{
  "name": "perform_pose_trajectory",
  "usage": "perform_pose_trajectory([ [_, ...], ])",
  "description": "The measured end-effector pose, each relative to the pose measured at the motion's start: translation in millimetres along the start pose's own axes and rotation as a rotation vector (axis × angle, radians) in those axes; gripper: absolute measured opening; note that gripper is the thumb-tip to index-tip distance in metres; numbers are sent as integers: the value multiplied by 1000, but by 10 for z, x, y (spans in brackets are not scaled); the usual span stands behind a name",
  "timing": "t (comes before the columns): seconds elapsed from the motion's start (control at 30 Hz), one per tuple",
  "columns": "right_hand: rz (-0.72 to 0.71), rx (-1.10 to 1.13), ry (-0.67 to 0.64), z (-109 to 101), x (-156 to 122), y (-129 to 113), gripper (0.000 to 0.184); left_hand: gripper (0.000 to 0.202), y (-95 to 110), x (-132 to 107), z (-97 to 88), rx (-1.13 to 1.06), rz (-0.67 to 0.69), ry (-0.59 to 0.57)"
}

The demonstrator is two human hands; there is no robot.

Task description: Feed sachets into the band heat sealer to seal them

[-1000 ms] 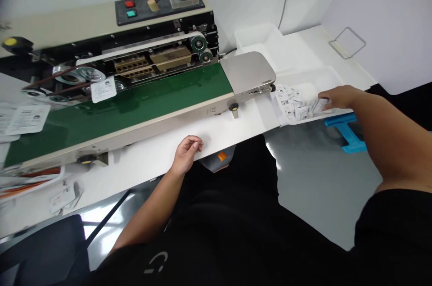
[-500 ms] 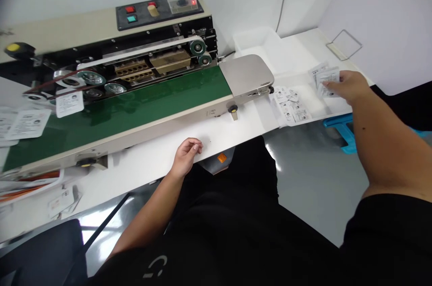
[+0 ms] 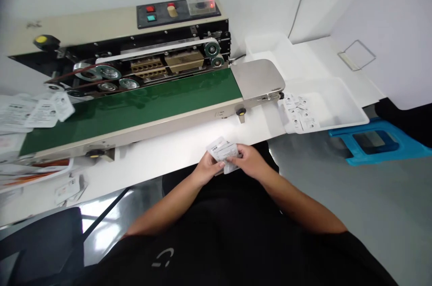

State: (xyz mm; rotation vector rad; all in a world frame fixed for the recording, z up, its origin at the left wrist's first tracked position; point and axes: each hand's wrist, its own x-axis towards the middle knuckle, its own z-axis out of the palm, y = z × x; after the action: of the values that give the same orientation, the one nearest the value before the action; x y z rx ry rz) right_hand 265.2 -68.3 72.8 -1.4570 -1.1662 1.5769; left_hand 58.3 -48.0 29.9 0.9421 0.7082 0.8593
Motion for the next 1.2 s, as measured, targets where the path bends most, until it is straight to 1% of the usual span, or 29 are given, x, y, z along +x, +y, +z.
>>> perform_pose_trajectory([
  [0.03, 8, 47, -12, 168, 16, 94, 34, 66, -27, -9, 57, -31, -42, 46],
  [0.1, 25, 159, -6, 389, 55, 235, 38, 54, -73, -22, 114, -81, -110, 174],
  [0.17, 37, 247, -7, 493, 88, 328, 42, 49, -106, -32, 106, -115, -145, 292],
  [0.23, 47, 267, -31, 529, 105, 395, 46, 50, -129, -44, 65, -140, -146, 371],
  [0.33, 57, 253, -117, 535, 103, 472, 60, 51, -154, -65, 2, -147, -115, 450],
  [0.43, 38, 241, -198, 520, 79, 513, 81, 49, -182, -72, -40, -105, -84, 480],
  [0.5, 75, 186, -233, 491, 52, 515, 94, 48, -204, -63, -65, -82, -54, 499],
  [0.57, 135, 75, -272, 439, 13, 497, 103, 50, -224, -55, -93, -86, -19, 523],
  [0.63, 163, -38, -327, 364, -38, 464, 109, 54, -241, -59, -124, -96, 7, 532],
  [0.77, 135, -170, -458, 182, -147, 365, 110, 57, -242, -111, -182, -34, 18, 496],
  [0.83, 129, -267, -487, 103, -186, 294, 108, 58, -216, -129, -210, -22, 12, 488],
  [0.87, 119, -342, -488, 73, -201, 254, 103, 60, -196, -128, -229, -36, 9, 483],
  [0.9, 97, -430, -488, 49, -214, 214, 93, 61, -172, -121, -255, -57, 15, 484],
  [1.0, -5, -657, -512, 5, -253, 112, 41, 62, -95, -75, -390, -89, 77, 504],
  [1.03, -57, -689, -509, -11, -267, 87, 30, 62, -75, -60, -453, -79, 102, 508],
  [1.07, -122, -701, -483, -31, -280, 65, 25, 62, -61, -48, -520, -63, 125, 509],
  [1.1, -206, -706, -428, -58, -290, 44, 25, 62, -55, -41, -588, -45, 144, 506],
  [1.2, -551, -721, -145, -187, -290, -47, 32, 66, -83, -44, -760, -1, 205, 506],
])
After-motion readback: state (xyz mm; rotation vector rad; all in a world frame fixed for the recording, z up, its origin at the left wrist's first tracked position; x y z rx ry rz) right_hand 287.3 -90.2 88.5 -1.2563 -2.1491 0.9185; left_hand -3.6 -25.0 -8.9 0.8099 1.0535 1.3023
